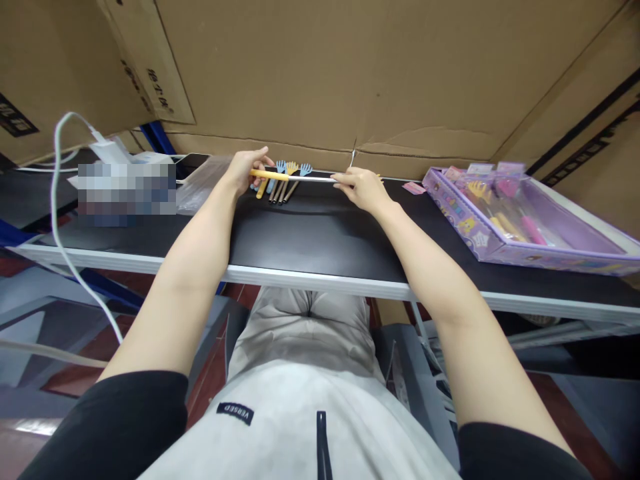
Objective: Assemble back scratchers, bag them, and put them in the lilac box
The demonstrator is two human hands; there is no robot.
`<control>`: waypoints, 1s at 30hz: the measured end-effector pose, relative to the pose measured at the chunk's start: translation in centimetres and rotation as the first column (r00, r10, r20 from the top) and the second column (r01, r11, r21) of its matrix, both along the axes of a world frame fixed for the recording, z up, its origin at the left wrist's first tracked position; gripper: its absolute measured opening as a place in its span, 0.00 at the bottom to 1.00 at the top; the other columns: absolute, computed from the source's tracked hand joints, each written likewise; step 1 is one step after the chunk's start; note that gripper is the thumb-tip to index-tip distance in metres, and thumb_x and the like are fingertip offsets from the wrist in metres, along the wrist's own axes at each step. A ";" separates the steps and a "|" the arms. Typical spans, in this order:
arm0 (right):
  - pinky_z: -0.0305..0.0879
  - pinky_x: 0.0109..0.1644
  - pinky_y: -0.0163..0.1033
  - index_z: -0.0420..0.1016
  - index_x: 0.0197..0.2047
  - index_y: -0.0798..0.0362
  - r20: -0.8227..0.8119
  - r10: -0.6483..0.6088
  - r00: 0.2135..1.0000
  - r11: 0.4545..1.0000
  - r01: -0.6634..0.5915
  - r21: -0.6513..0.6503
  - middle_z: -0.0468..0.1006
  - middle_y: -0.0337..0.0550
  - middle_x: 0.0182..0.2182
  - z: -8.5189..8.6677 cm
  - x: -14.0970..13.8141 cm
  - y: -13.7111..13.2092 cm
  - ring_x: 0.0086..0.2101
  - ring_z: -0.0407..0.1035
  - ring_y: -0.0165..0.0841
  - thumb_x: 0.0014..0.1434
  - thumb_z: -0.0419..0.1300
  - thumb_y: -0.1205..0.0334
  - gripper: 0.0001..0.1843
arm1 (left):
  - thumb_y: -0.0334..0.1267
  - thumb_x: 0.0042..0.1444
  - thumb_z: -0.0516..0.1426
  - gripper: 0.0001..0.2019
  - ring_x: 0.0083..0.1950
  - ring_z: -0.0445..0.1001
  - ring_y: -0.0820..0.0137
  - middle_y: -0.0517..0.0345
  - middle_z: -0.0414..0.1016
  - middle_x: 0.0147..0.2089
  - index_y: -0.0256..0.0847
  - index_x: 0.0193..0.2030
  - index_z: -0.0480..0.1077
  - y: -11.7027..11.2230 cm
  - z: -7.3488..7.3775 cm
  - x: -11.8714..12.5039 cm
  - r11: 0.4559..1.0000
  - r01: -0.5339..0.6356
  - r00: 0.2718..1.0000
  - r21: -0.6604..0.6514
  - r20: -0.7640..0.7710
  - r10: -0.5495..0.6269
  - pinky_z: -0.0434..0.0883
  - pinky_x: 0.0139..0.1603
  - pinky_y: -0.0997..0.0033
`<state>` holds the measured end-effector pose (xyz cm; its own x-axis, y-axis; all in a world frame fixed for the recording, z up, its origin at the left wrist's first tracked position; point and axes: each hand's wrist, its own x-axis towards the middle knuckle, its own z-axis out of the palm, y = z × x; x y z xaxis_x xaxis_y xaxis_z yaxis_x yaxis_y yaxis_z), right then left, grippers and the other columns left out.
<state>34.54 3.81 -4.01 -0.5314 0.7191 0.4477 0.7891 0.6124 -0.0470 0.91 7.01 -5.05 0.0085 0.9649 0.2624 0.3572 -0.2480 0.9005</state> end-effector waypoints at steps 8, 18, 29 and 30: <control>0.67 0.56 0.48 0.81 0.70 0.48 -0.060 -0.004 0.998 0.999 0.008 0.054 0.80 0.52 0.43 1.3 -0.6 -0.1 0.47 0.74 0.48 0.79 0.51 0.54 0.26 | 0.72 0.66 0.56 0.32 0.22 0.59 0.71 0.64 0.54 0.19 0.41 0.45 0.78 -0.7 0.5 2.7 0.999 0.054 0.995 0.003 -0.089 -0.053 0.65 0.30 0.66; 0.63 0.47 0.47 0.88 0.59 0.46 0.080 -0.008 0.997 1.000 0.007 0.024 0.81 0.52 0.42 1.3 1.2 0.0 0.45 0.74 0.48 0.75 0.55 0.58 0.21 | 0.48 0.63 0.64 0.14 0.30 0.68 0.65 0.60 0.61 0.20 0.41 0.31 0.74 0.6 -0.7 1.1 0.993 -0.052 0.937 0.110 -0.338 0.087 0.71 0.40 0.64; 0.59 0.44 0.44 0.88 0.59 0.48 0.079 0.012 0.997 0.997 -0.017 0.069 0.79 0.50 0.39 0.6 1.2 0.4 0.42 0.73 0.45 0.76 0.56 0.58 0.19 | 0.44 0.61 0.64 0.11 0.33 0.71 0.65 0.58 0.65 0.23 0.40 0.31 0.74 -0.2 0.0 1.6 0.991 -0.041 0.940 0.130 -0.333 0.082 0.69 0.39 0.67; 0.59 0.44 0.43 0.88 0.59 0.48 0.078 0.015 0.997 0.997 -0.021 0.076 0.79 0.50 0.39 0.6 1.2 0.4 0.42 0.72 0.44 0.76 0.56 0.58 0.19 | 0.44 0.61 0.64 0.12 0.32 0.70 0.66 0.58 0.65 0.23 0.40 0.31 0.74 -0.3 0.2 1.7 0.991 -0.056 0.937 0.120 -0.336 0.094 0.68 0.38 0.68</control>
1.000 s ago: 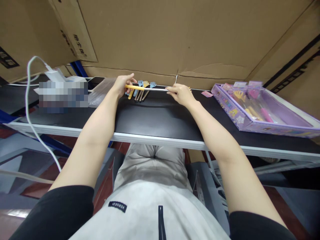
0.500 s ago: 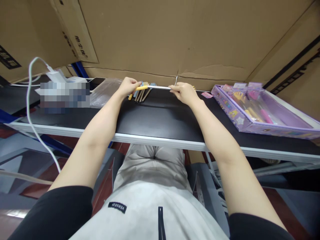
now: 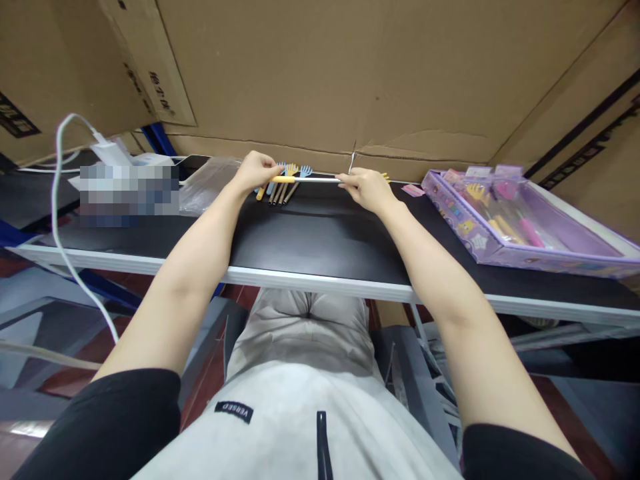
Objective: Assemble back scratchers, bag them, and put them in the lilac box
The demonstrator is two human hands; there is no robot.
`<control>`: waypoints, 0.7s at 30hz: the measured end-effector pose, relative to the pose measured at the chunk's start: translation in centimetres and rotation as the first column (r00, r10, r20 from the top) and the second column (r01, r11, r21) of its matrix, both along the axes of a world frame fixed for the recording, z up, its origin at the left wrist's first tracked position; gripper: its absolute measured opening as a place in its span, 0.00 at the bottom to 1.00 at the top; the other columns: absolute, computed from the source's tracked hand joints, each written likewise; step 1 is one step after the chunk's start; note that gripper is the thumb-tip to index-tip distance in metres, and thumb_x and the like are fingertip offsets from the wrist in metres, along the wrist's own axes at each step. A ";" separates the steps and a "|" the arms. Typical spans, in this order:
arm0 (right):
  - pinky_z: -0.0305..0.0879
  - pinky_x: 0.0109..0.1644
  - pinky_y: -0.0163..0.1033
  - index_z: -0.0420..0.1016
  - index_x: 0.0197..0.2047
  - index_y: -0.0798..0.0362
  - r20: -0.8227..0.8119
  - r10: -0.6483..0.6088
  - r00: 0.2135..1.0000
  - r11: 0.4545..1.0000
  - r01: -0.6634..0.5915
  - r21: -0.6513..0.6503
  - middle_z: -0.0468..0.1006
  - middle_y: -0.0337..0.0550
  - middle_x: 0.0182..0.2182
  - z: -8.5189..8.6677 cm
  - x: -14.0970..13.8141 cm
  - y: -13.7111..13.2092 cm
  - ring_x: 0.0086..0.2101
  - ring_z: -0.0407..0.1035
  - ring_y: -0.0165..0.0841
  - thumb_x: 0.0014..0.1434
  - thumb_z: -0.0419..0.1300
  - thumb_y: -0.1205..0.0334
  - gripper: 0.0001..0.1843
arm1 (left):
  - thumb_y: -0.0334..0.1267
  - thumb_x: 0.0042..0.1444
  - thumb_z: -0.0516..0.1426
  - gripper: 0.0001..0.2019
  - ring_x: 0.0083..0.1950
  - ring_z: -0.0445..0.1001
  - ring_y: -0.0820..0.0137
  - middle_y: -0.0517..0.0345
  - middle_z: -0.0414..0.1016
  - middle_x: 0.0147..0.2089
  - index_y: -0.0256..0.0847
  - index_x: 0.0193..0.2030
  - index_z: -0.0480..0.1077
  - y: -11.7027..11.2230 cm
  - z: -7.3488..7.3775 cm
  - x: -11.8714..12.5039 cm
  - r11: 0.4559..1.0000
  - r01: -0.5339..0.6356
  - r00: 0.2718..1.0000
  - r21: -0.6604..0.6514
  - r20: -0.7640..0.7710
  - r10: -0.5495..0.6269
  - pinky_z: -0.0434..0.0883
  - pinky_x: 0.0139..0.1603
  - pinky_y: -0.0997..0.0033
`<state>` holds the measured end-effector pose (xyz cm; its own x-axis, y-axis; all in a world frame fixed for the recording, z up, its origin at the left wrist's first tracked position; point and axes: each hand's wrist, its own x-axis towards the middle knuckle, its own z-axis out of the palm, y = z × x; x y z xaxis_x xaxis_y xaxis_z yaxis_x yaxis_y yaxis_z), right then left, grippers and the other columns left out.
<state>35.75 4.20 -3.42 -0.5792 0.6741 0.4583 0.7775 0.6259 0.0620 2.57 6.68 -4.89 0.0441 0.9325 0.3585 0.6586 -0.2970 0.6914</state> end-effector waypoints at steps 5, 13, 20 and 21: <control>0.58 0.44 0.43 0.88 0.58 0.50 0.019 -0.007 1.000 1.000 0.007 0.008 0.79 0.50 0.39 0.0 -0.1 -0.1 0.40 0.72 0.42 0.76 0.57 0.60 0.19 | 0.43 0.63 0.63 0.13 0.29 0.67 0.68 0.59 0.64 0.22 0.39 0.29 0.73 -0.7 0.7 0.5 0.999 -0.041 0.998 -0.013 -0.049 0.040 0.65 0.35 0.70; 0.58 0.44 0.42 0.87 0.59 0.51 0.025 0.012 1.000 0.999 -0.013 0.032 0.79 0.49 0.40 0.0 0.0 -0.2 0.40 0.72 0.42 0.77 0.56 0.61 0.19 | 0.44 0.64 0.62 0.13 0.30 0.67 0.68 0.59 0.64 0.22 0.40 0.30 0.73 -1.1 1.3 1.0 1.000 0.003 0.998 -0.005 -0.069 -0.003 0.65 0.35 0.70; 0.57 0.43 0.43 0.87 0.57 0.51 0.023 0.017 1.000 0.999 -0.018 0.030 0.78 0.49 0.38 0.0 -0.7 -0.6 0.39 0.71 0.42 0.77 0.56 0.60 0.18 | 0.39 0.64 0.63 0.14 0.34 0.67 0.67 0.61 0.61 0.23 0.40 0.27 0.71 -1.9 1.7 2.5 1.000 -0.005 0.997 0.030 -0.081 0.007 0.65 0.40 0.67; 0.57 0.43 0.43 0.87 0.57 0.51 0.024 0.019 1.000 0.999 -0.020 0.031 0.77 0.49 0.37 0.0 -0.9 -0.7 0.39 0.70 0.42 0.77 0.56 0.60 0.17 | 0.40 0.64 0.63 0.14 0.34 0.66 0.67 0.61 0.60 0.23 0.40 0.27 0.71 -2.0 1.7 2.8 0.999 -0.005 0.996 0.033 -0.086 0.008 0.65 0.40 0.67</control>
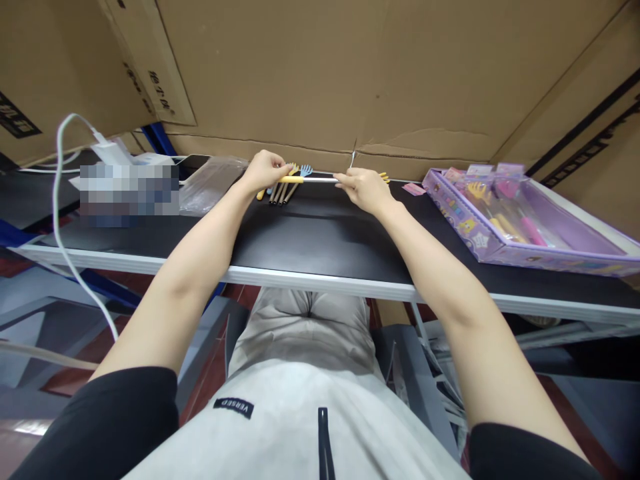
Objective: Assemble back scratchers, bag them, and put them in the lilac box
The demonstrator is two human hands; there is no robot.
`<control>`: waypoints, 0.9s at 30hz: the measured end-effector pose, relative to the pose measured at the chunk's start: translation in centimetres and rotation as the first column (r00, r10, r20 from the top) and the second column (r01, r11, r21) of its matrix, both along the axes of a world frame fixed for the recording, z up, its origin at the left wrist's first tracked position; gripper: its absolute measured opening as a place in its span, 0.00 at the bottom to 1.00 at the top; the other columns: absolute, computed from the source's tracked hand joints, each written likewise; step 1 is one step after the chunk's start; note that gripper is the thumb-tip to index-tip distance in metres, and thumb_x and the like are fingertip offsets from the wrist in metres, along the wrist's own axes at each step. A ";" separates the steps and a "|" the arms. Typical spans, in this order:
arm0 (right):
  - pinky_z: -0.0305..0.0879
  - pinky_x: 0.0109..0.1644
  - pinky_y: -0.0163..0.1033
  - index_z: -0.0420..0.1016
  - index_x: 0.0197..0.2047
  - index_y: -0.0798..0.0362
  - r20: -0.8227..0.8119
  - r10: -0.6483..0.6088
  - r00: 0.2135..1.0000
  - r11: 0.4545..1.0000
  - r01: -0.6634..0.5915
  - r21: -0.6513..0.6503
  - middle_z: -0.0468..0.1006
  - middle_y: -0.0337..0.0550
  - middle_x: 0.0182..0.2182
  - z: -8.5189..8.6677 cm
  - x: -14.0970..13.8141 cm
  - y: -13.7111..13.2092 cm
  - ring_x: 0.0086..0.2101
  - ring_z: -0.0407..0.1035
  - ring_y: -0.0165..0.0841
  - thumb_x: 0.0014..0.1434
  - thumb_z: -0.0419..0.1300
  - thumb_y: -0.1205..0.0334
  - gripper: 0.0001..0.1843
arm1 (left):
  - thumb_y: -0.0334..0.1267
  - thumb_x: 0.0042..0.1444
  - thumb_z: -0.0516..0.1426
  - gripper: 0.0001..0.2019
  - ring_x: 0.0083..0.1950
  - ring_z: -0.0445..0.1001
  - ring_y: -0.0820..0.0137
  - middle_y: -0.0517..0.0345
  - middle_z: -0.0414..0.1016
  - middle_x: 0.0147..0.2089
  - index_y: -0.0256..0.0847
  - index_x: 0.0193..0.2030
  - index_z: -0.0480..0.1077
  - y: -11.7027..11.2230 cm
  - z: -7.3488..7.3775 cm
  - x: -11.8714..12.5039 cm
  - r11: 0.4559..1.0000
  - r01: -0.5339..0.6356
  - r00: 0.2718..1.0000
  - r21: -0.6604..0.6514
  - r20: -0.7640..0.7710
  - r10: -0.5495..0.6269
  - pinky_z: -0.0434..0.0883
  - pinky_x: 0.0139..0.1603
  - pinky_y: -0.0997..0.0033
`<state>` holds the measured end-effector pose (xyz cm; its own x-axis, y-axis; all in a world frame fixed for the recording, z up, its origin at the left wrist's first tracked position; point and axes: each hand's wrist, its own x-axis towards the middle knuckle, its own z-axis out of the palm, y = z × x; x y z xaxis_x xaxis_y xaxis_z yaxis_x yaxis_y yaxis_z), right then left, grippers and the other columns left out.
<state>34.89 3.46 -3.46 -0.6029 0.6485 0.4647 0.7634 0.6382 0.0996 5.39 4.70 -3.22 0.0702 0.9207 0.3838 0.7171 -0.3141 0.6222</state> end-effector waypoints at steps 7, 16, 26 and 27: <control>0.53 0.42 0.43 0.86 0.54 0.52 0.026 -0.017 1.000 1.000 0.018 -0.015 0.76 0.48 0.36 0.2 -0.9 -0.9 0.38 0.68 0.41 0.78 0.56 0.61 0.16 | 0.37 0.67 0.61 0.18 0.34 0.65 0.67 0.61 0.59 0.22 0.41 0.24 0.67 -0.8 0.0 2.1 1.000 0.009 1.000 0.010 -0.005 -0.009 0.64 0.41 0.67; 0.54 0.42 0.43 0.86 0.54 0.52 0.029 0.008 1.000 1.000 -0.009 0.010 0.76 0.48 0.36 0.4 -1.1 -1.1 0.38 0.68 0.41 0.76 0.56 0.63 0.16 | 0.36 0.66 0.61 0.16 0.37 0.69 0.65 0.59 0.64 0.24 0.41 0.25 0.69 -1.8 0.5 4.0 1.000 -0.028 0.999 0.011 0.044 0.028 0.66 0.44 0.65; 0.53 0.42 0.42 0.86 0.55 0.52 0.011 0.013 1.000 1.000 -0.014 0.013 0.75 0.48 0.35 0.7 -1.2 -1.5 0.37 0.67 0.41 0.75 0.56 0.64 0.16 | 0.37 0.65 0.61 0.13 0.39 0.69 0.64 0.58 0.67 0.26 0.40 0.28 0.71 -1.7 0.4 4.2 0.997 -0.031 0.999 0.070 0.017 0.030 0.66 0.46 0.65; 0.53 0.42 0.42 0.86 0.55 0.52 0.007 0.008 1.000 1.000 -0.008 0.008 0.76 0.48 0.35 0.7 -1.2 -1.6 0.37 0.67 0.41 0.75 0.56 0.63 0.16 | 0.36 0.65 0.61 0.12 0.39 0.70 0.64 0.57 0.67 0.27 0.40 0.29 0.71 -1.7 0.5 4.2 0.997 -0.028 1.000 0.069 0.011 0.028 0.66 0.47 0.65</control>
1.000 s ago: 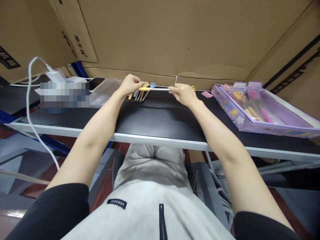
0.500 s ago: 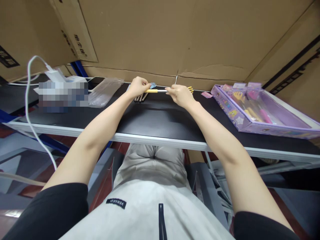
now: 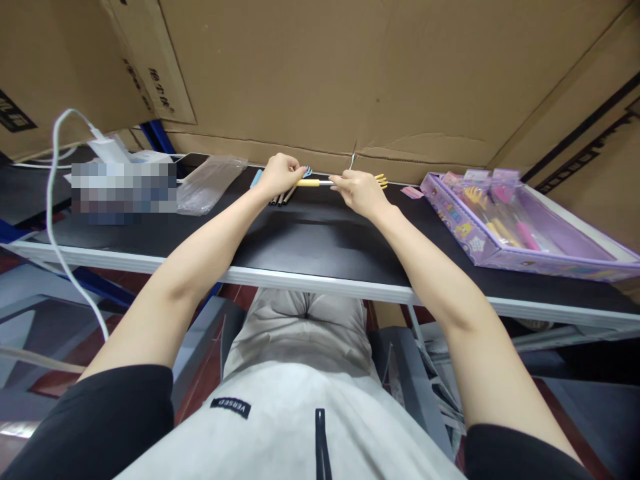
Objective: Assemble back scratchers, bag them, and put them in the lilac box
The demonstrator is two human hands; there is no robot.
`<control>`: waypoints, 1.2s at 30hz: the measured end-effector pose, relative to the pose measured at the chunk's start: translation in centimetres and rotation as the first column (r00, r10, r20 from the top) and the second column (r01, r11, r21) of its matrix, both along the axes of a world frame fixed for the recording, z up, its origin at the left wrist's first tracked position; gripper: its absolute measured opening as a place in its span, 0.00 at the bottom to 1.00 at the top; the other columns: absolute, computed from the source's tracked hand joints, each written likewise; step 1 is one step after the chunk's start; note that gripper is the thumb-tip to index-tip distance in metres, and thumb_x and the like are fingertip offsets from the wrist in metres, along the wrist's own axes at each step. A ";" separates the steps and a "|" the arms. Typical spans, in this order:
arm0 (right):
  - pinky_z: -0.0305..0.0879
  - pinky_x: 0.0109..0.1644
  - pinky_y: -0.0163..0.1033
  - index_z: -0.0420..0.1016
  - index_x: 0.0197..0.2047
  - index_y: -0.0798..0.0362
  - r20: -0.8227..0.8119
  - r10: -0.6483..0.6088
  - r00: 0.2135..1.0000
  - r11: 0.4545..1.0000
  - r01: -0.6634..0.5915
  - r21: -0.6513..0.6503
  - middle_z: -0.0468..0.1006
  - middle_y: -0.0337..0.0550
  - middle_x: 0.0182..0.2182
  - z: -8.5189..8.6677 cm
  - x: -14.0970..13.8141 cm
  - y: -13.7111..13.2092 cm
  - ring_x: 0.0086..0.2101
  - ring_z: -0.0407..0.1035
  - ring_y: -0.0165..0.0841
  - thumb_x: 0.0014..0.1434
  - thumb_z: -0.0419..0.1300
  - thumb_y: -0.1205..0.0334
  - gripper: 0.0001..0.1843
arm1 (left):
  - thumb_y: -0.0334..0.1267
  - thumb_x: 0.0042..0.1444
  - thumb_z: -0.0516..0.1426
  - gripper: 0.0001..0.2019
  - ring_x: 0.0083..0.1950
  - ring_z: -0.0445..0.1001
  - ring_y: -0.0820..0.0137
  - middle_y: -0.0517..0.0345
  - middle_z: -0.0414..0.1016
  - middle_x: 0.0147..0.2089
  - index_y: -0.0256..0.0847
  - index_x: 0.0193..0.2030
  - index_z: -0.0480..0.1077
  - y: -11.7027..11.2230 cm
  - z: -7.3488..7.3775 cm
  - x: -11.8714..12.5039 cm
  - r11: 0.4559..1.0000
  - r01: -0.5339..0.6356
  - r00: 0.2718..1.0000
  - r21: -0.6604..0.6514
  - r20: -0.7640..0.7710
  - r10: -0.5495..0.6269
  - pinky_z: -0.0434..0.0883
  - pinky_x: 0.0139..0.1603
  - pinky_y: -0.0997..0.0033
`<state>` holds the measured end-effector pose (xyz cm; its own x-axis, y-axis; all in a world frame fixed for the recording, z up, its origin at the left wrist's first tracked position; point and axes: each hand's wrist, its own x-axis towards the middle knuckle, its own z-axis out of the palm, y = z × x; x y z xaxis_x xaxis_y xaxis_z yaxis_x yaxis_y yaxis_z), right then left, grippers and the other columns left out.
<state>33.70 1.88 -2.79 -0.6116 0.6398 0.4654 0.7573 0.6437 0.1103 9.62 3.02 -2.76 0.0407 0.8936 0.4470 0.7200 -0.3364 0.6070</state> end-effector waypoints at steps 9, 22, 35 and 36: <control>0.57 0.43 0.42 0.87 0.60 0.51 -0.005 -0.002 1.000 0.999 0.002 -0.032 0.80 0.50 0.38 -0.9 0.5 0.9 0.40 0.71 0.42 0.77 0.57 0.60 0.19 | 0.41 0.67 0.60 0.13 0.37 0.69 0.63 0.59 0.62 0.23 0.41 0.30 0.72 0.4 -0.5 -0.1 1.000 0.019 0.997 0.002 -0.076 -0.018 0.66 0.45 0.64; 0.61 0.45 0.40 0.88 0.58 0.48 0.023 -0.067 0.998 0.989 0.069 -0.127 0.84 0.49 0.44 -1.4 1.3 1.8 0.44 0.76 0.42 0.76 0.59 0.60 0.17 | 0.53 0.67 0.61 0.17 0.43 0.78 0.59 0.52 0.82 0.33 0.43 0.38 0.84 -0.6 -1.2 0.9 0.976 0.217 0.918 -0.012 -0.337 -0.208 0.67 0.47 0.65; 0.66 0.56 0.50 0.89 0.57 0.51 0.029 -0.106 0.994 0.986 0.109 -0.128 0.84 0.56 0.48 -1.8 0.8 2.2 0.50 0.76 0.48 0.76 0.58 0.58 0.18 | 0.47 0.66 0.62 0.13 0.49 0.82 0.55 0.49 0.86 0.39 0.43 0.44 0.86 -0.9 -1.6 1.4 0.980 0.197 0.902 -0.040 -0.384 -0.197 0.70 0.50 0.65; 0.66 0.60 0.53 0.88 0.58 0.52 0.023 -0.107 0.994 0.986 0.109 -0.124 0.84 0.58 0.50 -1.9 0.8 2.3 0.51 0.75 0.50 0.76 0.58 0.58 0.19 | 0.46 0.66 0.62 0.13 0.49 0.83 0.56 0.49 0.86 0.39 0.42 0.44 0.86 -1.0 -1.7 1.6 0.979 0.198 0.897 -0.050 -0.394 -0.201 0.70 0.49 0.65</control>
<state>34.48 4.21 -4.65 -0.5425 0.7552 0.3680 0.8220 0.5675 0.0472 11.25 2.02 -4.43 0.3903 0.8519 0.3492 0.8194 -0.4943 0.2903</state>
